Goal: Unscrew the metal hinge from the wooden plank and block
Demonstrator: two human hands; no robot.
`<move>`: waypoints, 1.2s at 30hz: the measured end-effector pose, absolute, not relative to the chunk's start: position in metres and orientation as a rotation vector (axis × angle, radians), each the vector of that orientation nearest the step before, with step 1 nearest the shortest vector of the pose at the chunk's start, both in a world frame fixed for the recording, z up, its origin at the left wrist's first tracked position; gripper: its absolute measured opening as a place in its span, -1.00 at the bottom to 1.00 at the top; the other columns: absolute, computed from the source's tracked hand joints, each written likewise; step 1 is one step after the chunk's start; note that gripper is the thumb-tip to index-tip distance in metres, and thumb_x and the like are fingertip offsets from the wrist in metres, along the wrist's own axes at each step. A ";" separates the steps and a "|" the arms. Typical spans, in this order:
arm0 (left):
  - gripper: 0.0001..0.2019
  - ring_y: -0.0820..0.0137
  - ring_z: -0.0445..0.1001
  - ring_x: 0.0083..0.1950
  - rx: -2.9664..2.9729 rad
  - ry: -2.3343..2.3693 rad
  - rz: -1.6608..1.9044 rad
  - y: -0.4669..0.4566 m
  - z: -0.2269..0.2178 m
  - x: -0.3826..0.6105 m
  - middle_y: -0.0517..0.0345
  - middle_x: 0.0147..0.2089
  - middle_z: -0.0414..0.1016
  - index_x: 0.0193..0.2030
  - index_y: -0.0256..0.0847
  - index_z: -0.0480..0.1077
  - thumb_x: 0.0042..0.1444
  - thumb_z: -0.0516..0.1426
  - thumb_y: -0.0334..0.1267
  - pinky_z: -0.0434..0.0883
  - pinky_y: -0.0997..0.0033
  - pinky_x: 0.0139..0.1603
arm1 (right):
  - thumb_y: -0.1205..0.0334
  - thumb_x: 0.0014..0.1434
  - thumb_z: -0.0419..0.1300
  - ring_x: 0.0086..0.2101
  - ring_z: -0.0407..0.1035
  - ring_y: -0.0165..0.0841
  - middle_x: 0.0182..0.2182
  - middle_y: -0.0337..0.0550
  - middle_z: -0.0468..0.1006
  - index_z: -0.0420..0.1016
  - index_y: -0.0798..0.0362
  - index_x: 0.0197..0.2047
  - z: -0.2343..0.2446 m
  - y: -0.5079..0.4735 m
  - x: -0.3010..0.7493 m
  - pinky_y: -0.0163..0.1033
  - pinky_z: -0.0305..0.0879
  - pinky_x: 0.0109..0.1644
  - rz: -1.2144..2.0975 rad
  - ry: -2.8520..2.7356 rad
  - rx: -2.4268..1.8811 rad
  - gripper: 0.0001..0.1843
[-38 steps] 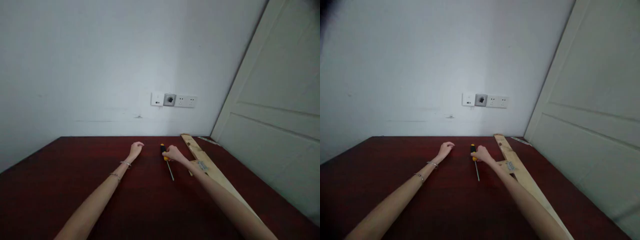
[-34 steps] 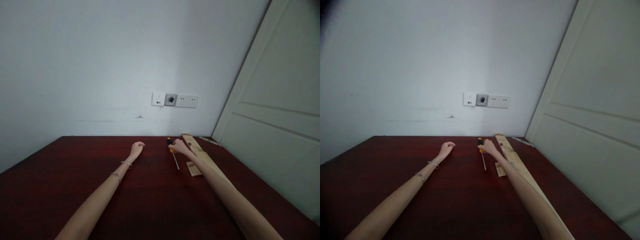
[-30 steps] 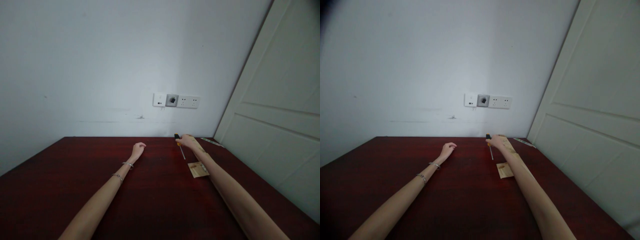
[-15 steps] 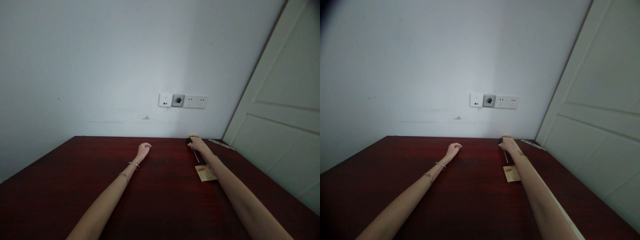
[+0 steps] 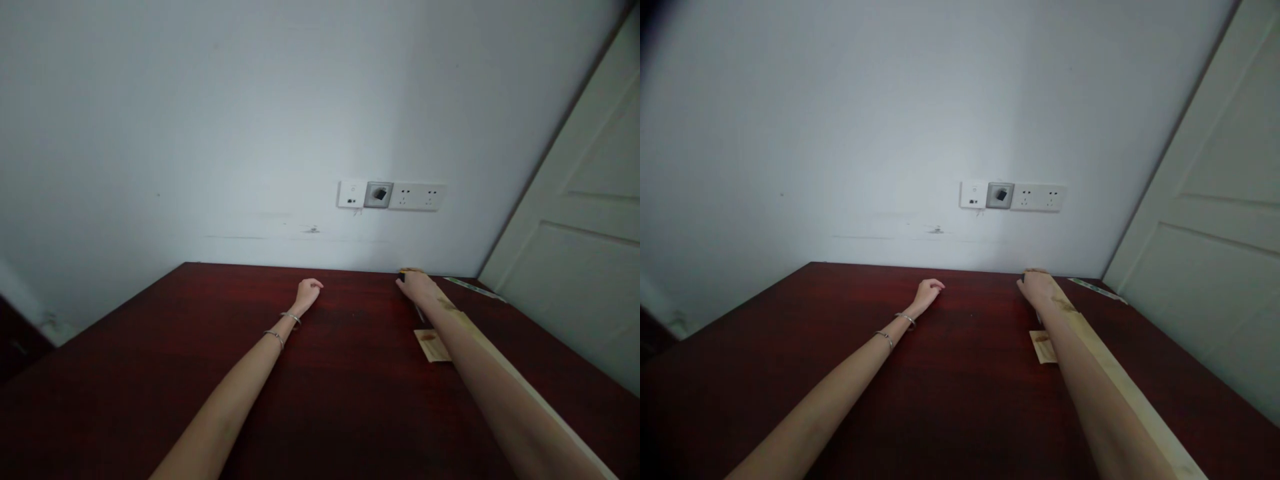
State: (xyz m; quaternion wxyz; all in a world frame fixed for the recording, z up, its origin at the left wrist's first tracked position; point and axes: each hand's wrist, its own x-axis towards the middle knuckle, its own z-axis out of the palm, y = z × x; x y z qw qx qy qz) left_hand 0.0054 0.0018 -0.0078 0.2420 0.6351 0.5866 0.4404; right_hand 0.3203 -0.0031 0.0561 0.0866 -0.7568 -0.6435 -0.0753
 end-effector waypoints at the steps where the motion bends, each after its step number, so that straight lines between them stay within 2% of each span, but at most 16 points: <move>1: -0.69 0.40 0.53 -0.19 1.731 1.604 1.203 0.002 -0.008 0.006 0.06 -0.29 0.60 -0.34 -0.31 0.56 -0.07 0.02 -0.61 0.41 0.44 -0.04 | 0.12 0.26 0.00 -0.05 0.44 -0.06 -0.07 0.30 0.52 0.51 0.27 -0.05 0.056 -0.004 0.313 -0.11 0.31 -0.05 -0.233 -1.921 -2.243 -0.57; 6: -0.69 0.43 0.53 -0.21 1.713 1.605 1.208 0.000 -0.009 0.007 0.07 -0.27 0.60 -0.33 -0.31 0.56 -0.06 0.02 -0.60 0.42 0.47 -0.07 | 0.13 0.27 -0.05 -0.03 0.40 -0.04 -0.03 0.24 0.47 0.49 0.23 -0.05 0.053 -0.013 0.254 -0.09 0.33 -0.09 -0.221 -2.014 -2.099 -0.57; 10: -0.69 0.42 0.53 -0.20 1.713 1.605 1.228 -0.002 -0.009 0.006 0.07 -0.26 0.60 -0.33 -0.31 0.56 -0.05 0.02 -0.59 0.42 0.45 -0.05 | 0.14 0.28 -0.07 0.01 0.34 -0.09 0.01 0.15 0.44 0.42 0.16 0.04 0.041 -0.027 0.195 -0.14 0.33 -0.12 -0.167 -2.121 -1.934 -0.59; 16: -0.68 0.40 0.53 -0.16 1.741 1.582 1.259 -0.002 -0.010 0.003 0.07 -0.24 0.60 -0.33 -0.30 0.56 -0.06 0.01 -0.59 0.41 0.41 0.02 | 0.12 0.27 -0.04 0.01 0.32 -0.12 0.04 0.18 0.42 0.37 0.19 0.10 0.016 -0.046 0.133 -0.15 0.27 -0.05 -0.081 -2.181 -1.838 -0.56; 22: -0.69 0.38 0.52 -0.15 1.732 1.575 1.278 0.001 -0.014 0.003 0.03 -0.23 0.60 -0.32 -0.31 0.57 -0.03 0.01 -0.58 0.41 0.35 0.04 | 0.13 0.29 -0.07 0.06 0.26 -0.07 0.05 0.23 0.42 0.38 0.24 0.08 0.003 -0.053 0.124 -0.07 0.16 0.06 -0.051 -2.168 -1.827 -0.55; 36: -0.68 0.45 0.52 -0.22 1.708 1.589 1.254 -0.002 -0.009 0.004 0.07 -0.27 0.60 -0.34 -0.31 0.55 -0.02 -0.02 -0.62 0.42 0.43 -0.05 | 0.16 0.30 -0.09 0.08 0.26 -0.08 0.11 0.22 0.39 0.35 0.24 0.12 0.016 -0.061 0.126 -0.08 0.17 0.07 0.021 -2.198 -1.842 -0.54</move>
